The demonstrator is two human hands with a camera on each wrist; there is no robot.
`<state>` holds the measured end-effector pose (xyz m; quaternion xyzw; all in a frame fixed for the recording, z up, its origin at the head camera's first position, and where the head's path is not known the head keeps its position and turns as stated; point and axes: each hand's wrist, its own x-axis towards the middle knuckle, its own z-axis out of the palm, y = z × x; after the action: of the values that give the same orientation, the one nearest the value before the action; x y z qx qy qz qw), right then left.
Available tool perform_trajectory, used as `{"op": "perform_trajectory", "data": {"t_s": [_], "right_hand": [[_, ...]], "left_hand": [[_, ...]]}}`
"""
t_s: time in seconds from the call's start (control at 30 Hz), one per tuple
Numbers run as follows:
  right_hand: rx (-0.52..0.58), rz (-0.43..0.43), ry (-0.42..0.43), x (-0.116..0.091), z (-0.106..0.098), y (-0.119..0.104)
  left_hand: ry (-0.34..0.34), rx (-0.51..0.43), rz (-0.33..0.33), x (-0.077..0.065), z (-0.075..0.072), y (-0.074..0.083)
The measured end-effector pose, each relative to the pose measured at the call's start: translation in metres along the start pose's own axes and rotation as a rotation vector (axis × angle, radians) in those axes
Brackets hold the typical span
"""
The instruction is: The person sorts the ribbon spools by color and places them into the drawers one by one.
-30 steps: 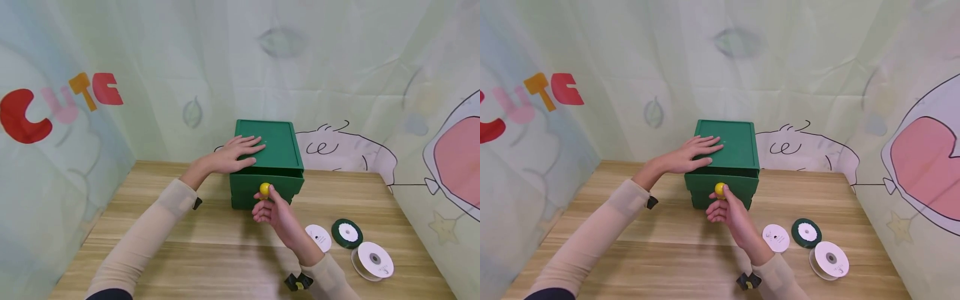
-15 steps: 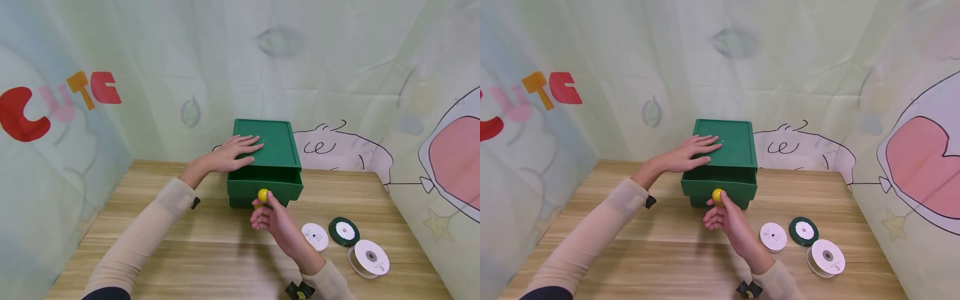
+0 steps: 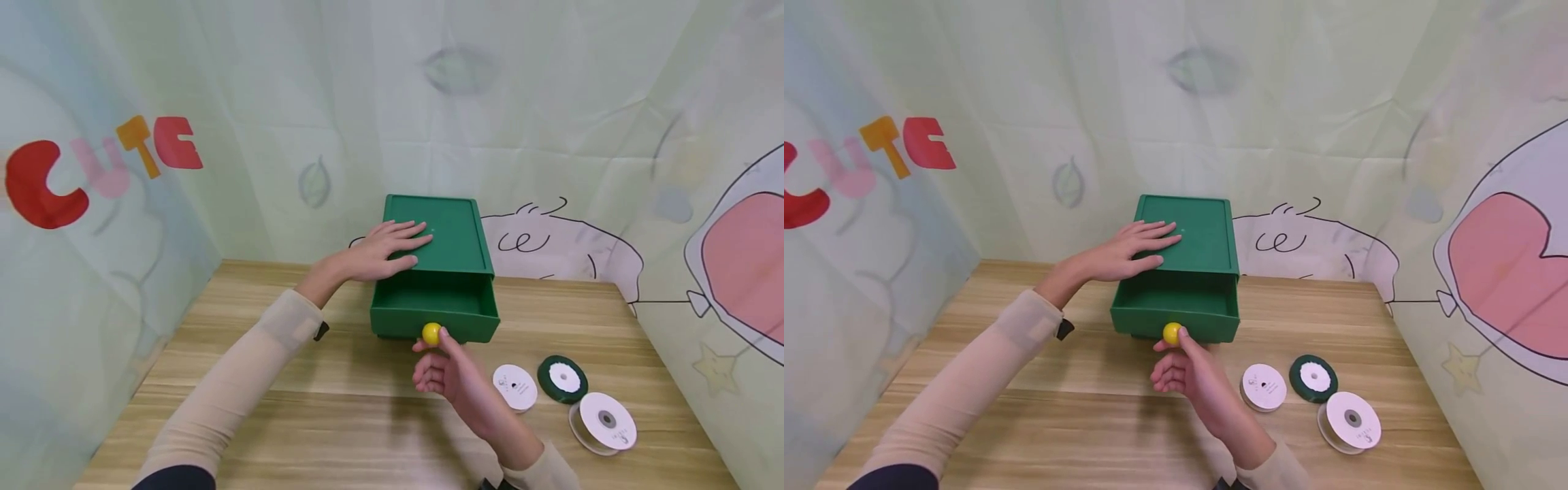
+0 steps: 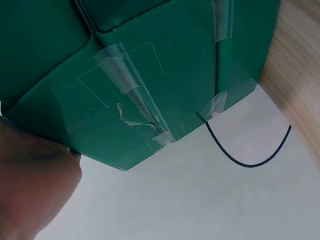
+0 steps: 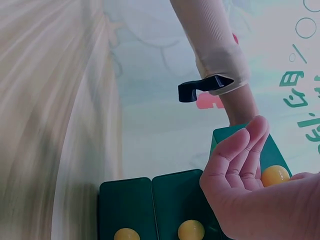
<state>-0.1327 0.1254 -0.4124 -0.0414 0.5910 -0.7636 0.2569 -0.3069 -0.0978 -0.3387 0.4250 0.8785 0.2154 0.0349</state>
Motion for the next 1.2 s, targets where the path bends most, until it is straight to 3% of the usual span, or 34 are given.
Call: {"op": "perform_trajectory", "data": {"t_s": [0.57, 1.2], "right_hand": [[-0.063, 0.059, -0.07, -0.025, -0.005, 0.006], [-0.043, -0.002, -0.094, -0.014, -0.009, 0.01]], "left_hand": [[-0.013, -0.001, -0.003, 0.005, 0.0, 0.001], [0.006, -0.003, -0.012, 0.003, 0.0, -0.003]]}}
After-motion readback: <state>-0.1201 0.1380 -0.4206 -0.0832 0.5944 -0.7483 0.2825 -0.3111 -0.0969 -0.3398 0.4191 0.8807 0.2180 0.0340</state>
